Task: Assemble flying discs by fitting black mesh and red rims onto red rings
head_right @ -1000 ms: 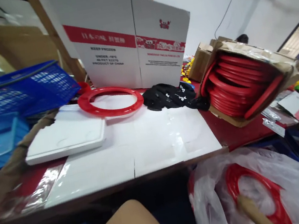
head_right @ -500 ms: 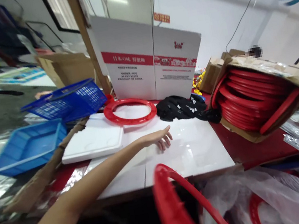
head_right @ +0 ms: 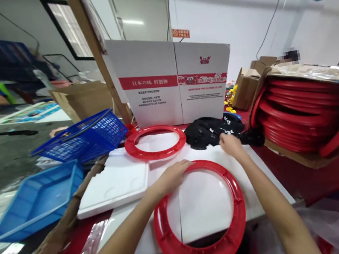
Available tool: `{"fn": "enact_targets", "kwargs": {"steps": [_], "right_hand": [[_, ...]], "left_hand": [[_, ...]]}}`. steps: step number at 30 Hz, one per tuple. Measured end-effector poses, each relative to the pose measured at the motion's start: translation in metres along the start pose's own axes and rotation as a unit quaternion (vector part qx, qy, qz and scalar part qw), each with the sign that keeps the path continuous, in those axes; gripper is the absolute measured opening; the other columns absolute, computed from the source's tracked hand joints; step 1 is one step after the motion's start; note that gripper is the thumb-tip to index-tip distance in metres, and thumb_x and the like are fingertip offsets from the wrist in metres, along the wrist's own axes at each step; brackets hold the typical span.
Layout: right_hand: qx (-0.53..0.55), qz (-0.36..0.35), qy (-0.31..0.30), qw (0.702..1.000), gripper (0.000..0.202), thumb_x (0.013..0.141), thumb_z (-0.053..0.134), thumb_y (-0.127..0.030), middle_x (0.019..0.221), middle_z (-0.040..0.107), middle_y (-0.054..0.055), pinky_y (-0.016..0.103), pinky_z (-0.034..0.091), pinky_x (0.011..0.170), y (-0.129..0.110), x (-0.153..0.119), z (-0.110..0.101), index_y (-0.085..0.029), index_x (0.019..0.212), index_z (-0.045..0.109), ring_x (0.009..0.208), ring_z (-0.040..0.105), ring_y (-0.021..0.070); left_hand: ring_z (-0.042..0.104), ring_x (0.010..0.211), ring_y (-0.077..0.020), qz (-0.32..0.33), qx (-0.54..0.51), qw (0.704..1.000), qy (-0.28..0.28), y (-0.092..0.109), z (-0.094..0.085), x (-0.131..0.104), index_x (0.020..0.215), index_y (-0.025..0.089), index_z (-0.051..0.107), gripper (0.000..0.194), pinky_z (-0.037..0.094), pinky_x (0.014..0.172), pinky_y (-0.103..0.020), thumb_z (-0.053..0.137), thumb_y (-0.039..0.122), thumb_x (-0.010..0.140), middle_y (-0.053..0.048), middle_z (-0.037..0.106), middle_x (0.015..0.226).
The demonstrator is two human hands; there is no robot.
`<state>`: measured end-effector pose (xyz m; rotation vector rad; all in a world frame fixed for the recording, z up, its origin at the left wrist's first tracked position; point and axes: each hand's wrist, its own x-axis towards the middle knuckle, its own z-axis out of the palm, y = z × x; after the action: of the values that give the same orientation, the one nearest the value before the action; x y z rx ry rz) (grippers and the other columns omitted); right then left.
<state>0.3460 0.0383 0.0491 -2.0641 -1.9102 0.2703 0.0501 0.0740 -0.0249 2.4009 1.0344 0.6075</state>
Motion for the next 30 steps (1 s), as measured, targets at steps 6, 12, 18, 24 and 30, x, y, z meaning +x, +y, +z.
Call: {"fn": "enact_targets", "kwargs": {"steps": [6, 12, 18, 24, 30], "right_hand": [[0.004, 0.132, 0.186, 0.974, 0.034, 0.110, 0.037, -0.030, 0.118, 0.071, 0.022, 0.035, 0.043, 0.092, 0.073, 0.034, 0.015, -0.013, 0.116, 0.066, 0.108, 0.062, 0.0261], [0.040, 0.081, 0.283, 0.955, 0.037, 0.109, 0.039, -0.040, 0.113, 0.073, 0.016, 0.035, 0.045, 0.096, 0.096, 0.032, 0.007, -0.019, 0.110, 0.070, 0.112, 0.060, 0.0272], [0.243, -0.045, 0.309, 0.918, 0.046, 0.108, 0.040, -0.052, 0.107, 0.069, 0.015, 0.040, 0.047, 0.095, 0.067, 0.028, 0.007, -0.019, 0.100, 0.070, 0.110, 0.059, 0.0287], [0.428, -0.185, 0.117, 0.877, 0.044, 0.091, 0.067, -0.062, 0.088, 0.068, 0.005, 0.039, 0.055, 0.083, 0.020, 0.000, 0.017, -0.023, 0.070, 0.062, 0.084, 0.064, 0.0224], [0.653, -0.146, -0.129, 0.732, 0.036, 0.074, 0.092, -0.045, 0.077, 0.070, 0.001, 0.031, 0.053, 0.066, -0.021, -0.017, 0.033, -0.021, 0.067, 0.065, 0.069, 0.064, 0.0170]], "left_hand": [[0.069, 0.112, -0.0341, 0.012, 0.061, 0.998, -0.011, -0.005, -0.002, 0.008, 0.115, 0.021, 0.074, 0.028, 0.052, 0.106, -0.049, 0.055, 0.015, 0.095, -0.017, 0.073, 0.117], [0.068, 0.120, -0.0361, 0.014, 0.080, 0.996, -0.036, -0.006, -0.001, 0.006, 0.123, 0.018, 0.073, 0.032, 0.051, 0.110, -0.052, 0.053, 0.014, 0.098, -0.018, 0.070, 0.127], [0.050, 0.152, -0.0356, 0.108, -0.007, 0.992, 0.066, 0.009, -0.005, 0.008, 0.153, 0.017, 0.056, 0.049, 0.041, 0.128, -0.055, 0.061, 0.030, 0.105, -0.019, 0.052, 0.163], [0.017, 0.170, -0.0397, 0.099, -0.222, 0.963, 0.117, 0.020, -0.017, 0.009, 0.170, 0.031, 0.032, 0.109, 0.021, 0.137, -0.061, 0.091, 0.057, 0.082, -0.015, 0.020, 0.182], [0.070, 0.132, -0.0355, -0.027, -0.518, 0.833, -0.194, 0.037, -0.018, -0.002, 0.157, 0.027, 0.053, 0.086, 0.056, 0.112, -0.054, 0.090, 0.051, 0.084, -0.016, 0.070, 0.146]]}}
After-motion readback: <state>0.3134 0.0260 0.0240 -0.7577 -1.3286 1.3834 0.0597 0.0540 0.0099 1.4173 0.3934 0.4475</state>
